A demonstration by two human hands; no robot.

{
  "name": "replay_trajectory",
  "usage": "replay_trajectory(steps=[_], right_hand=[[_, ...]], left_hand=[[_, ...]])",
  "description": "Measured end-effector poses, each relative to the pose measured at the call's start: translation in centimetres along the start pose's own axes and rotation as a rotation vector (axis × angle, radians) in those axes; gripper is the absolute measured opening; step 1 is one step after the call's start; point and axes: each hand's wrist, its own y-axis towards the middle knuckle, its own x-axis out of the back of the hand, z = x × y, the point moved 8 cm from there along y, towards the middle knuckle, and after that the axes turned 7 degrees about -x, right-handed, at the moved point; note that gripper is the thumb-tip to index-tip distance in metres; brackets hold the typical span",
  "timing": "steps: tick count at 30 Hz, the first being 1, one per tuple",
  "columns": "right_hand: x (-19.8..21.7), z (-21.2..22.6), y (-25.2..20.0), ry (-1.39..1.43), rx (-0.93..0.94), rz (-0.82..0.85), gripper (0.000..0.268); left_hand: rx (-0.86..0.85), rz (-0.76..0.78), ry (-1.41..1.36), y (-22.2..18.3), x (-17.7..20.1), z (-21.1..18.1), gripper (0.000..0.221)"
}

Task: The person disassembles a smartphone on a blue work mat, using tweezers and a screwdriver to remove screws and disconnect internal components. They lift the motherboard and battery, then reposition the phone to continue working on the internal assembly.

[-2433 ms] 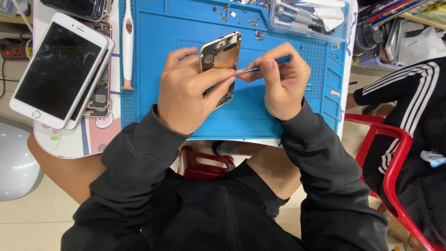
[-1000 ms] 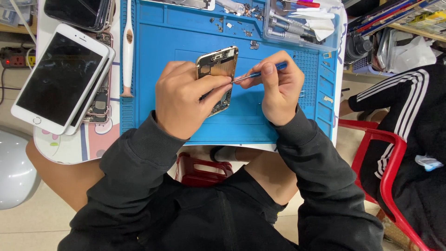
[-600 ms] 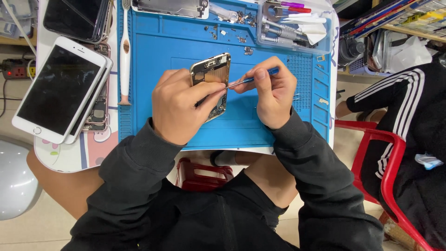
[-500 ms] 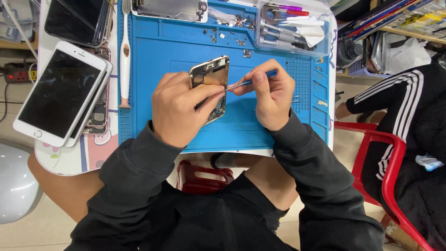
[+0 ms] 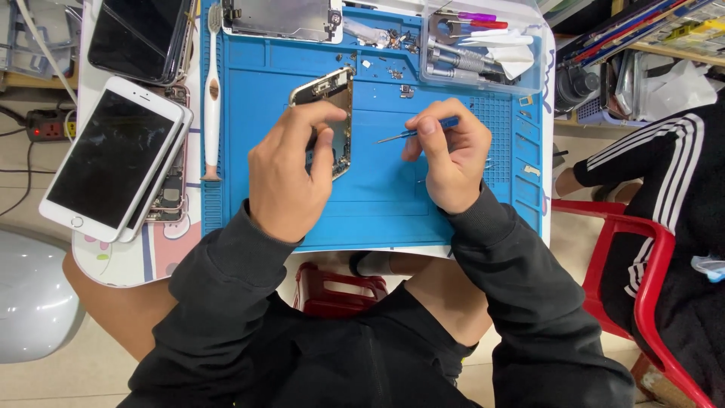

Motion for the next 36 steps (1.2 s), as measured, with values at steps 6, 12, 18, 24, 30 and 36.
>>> replay_trajectory(steps=[6, 12, 18, 24, 30, 36], right_hand=[[1.0, -0.6, 0.5, 0.019, -0.044, -0.070, 0.025], [1.6, -0.4, 0.9, -0.024, -0.100, -0.089, 0.029], [1.2, -0.7, 1.1, 0.083, -0.119, -0.044, 0.018], [1.7, -0.9, 1.0, 0.136, -0.153, -0.084, 0.025], [2.0, 1.3, 1.3, -0.059, 0.078, -0.111, 0.022], [2.5, 1.6, 0.9, -0.047, 0.129, -0.173, 0.024]], left_hand=[[0.043, -0.012, -0.126, -1.5, 0.3, 1.7, 0.051], [0.252, 0.076, -0.164, -1.1, 3.6, 2.9, 0.057], [0.257, 0.151, -0.260, -0.3, 6.4, 1.9, 0.053], [0.336, 0.415, -0.131, -2.2, 4.5, 3.4, 0.021], [0.357, 0.532, -0.035, -3.3, 2.5, 3.8, 0.025], [0.235, 0.353, -0.036, -2.0, 1.1, 3.0, 0.035]])
